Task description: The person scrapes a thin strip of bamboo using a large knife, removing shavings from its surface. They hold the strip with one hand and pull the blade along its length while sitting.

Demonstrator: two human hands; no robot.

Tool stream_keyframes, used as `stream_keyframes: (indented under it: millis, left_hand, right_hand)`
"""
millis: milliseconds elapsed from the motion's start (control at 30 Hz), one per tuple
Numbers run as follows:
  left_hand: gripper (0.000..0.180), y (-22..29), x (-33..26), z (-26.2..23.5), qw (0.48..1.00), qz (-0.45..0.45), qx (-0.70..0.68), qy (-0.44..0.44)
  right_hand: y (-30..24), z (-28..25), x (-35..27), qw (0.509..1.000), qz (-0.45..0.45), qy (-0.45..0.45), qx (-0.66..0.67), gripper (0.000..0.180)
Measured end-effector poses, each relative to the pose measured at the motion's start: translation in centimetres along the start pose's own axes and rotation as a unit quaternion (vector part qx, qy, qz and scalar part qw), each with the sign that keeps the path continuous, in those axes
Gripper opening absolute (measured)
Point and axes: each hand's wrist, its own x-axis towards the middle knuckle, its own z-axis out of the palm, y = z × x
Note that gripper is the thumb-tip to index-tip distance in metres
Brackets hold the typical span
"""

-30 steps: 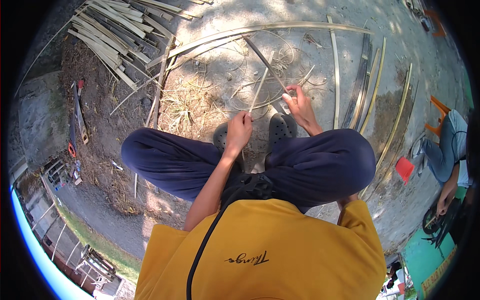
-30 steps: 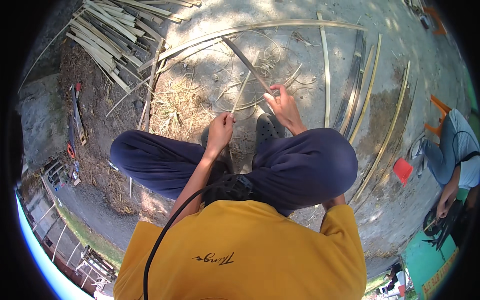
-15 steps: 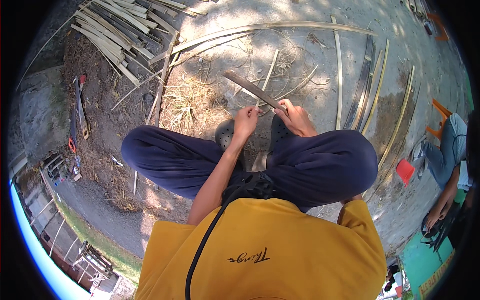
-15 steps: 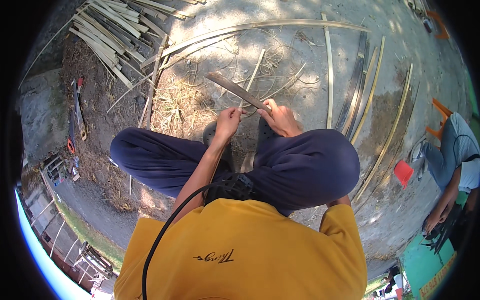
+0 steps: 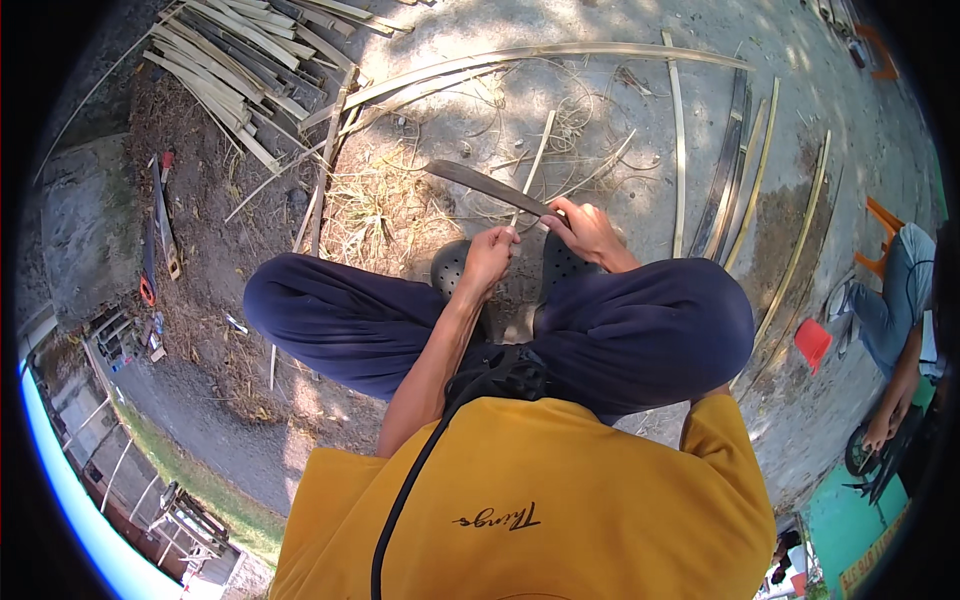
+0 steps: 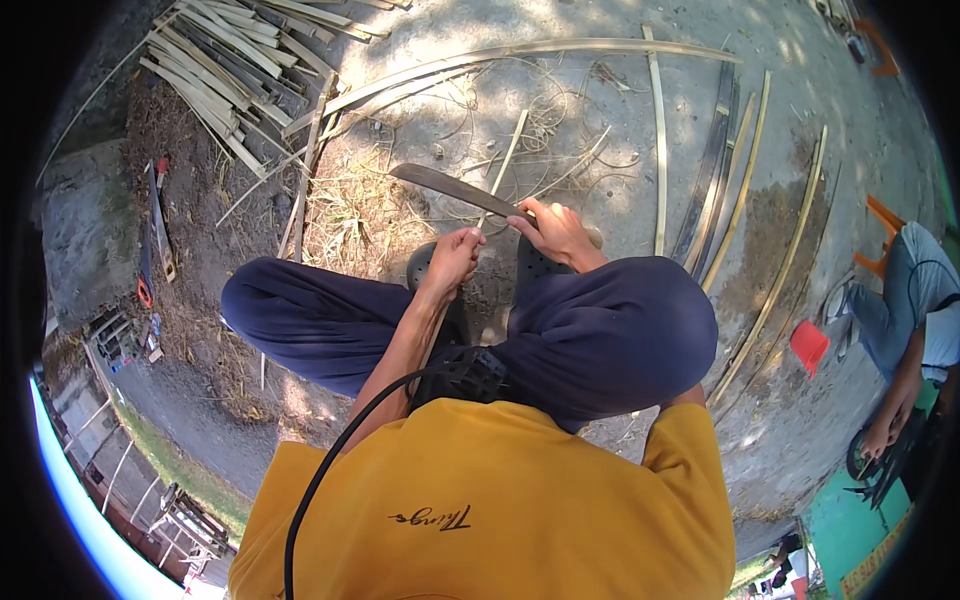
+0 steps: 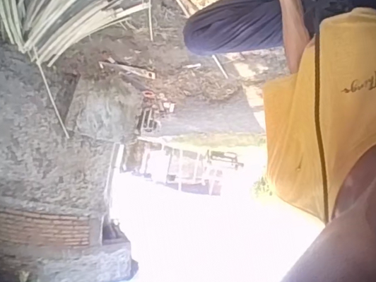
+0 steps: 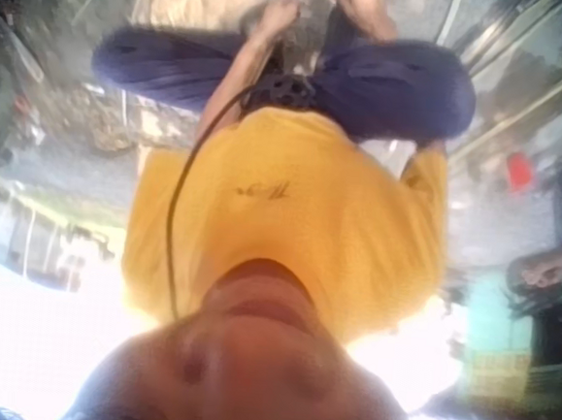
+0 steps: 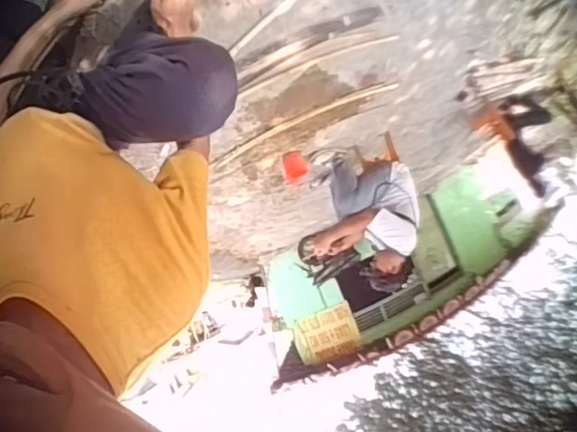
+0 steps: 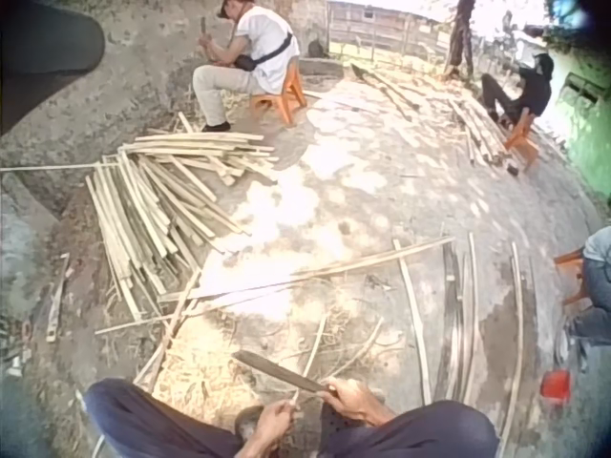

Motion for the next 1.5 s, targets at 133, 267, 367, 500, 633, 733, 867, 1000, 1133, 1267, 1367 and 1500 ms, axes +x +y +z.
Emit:
stream_keyframes:
  millis: [133, 267, 367, 500, 633, 733, 867, 1000, 1133, 1267, 1367, 1500]
  left_hand:
    - [0.026, 0.9, -0.4, -0.8, 0.998, -0.029, -0.052, -0.025]
    - [0.025, 0.1, 0.0, -0.6, 1.000, 0.014, -0.006, -0.019]
    - [0.025, -0.2, 0.2, 0.0, 0.994, 0.056, 0.086, 0.021]
    - [0.027, 0.2, 0.0, 0.6, 0.999, 0.028, 0.015, -0.001]
    - [0.027, 0.2, -0.4, 0.7, 0.998, 0.052, 0.047, 0.003]
    - [0.028, 0.2, -0.1, 0.3, 0.998, 0.030, 0.050, 0.007]
    - [0.028, -0.9, 0.9, -0.3, 0.994, 0.050, 0.094, 0.024]
    - [0.028, 0.0, -0.5, -0.1, 0.998, 0.044, 0.047, 0.009]
    - [0.032, 0.1, -0.5, -1.2, 0.998, 0.031, 0.040, 0.021]
    - [0.030, -1.1, -1.6, -1.3, 0.992, 0.094, 0.080, 0.034]
    - [0.029, 0.3, -3.1, -1.4, 1.000, -0.005, 0.019, 0.013]
    - [0.030, 1.6, -1.7, -1.9, 0.997, 0.043, 0.057, 0.012]
  right_hand:
    - [0.0, -0.5, 0.8, 0.999, 0.011, -0.015, -0.028, 0.045]
    - [-0.5, -0.7, 0.6, 1.000, -0.015, -0.003, -0.027, 0.047]
    - [-0.5, 0.2, -0.2, 0.999, 0.013, 0.006, -0.036, 0.048]
    - [-1.1, 1.4, -2.0, 0.999, -0.005, 0.036, 0.001, 0.048]
    - [0.1, 0.3, -0.3, 1.000, 0.013, 0.020, -0.015, 0.044]
    - [-1.3, 0.1, -0.7, 1.000, 0.010, 0.027, 0.004, 0.044]
    - [-0.7, 1.0, -1.4, 0.999, -0.009, 0.023, -0.020, 0.042]
    - [-0.3, -0.6, 0.4, 0.999, -0.006, 0.037, -0.015, 0.041]
    - [-1.3, 1.1, -0.6, 1.000, -0.009, 0.017, -0.003, 0.041]
    - [-1.0, -0.2, 0.9, 1.000, 0.023, -0.001, 0.020, 0.043]
    - [-0.2, 0.1, 1.6, 0.999, 0.015, 0.040, -0.009, 0.044]
    - [-1.5, 0.6, 0.3, 1.000, 0.005, -0.002, 0.015, 0.045]
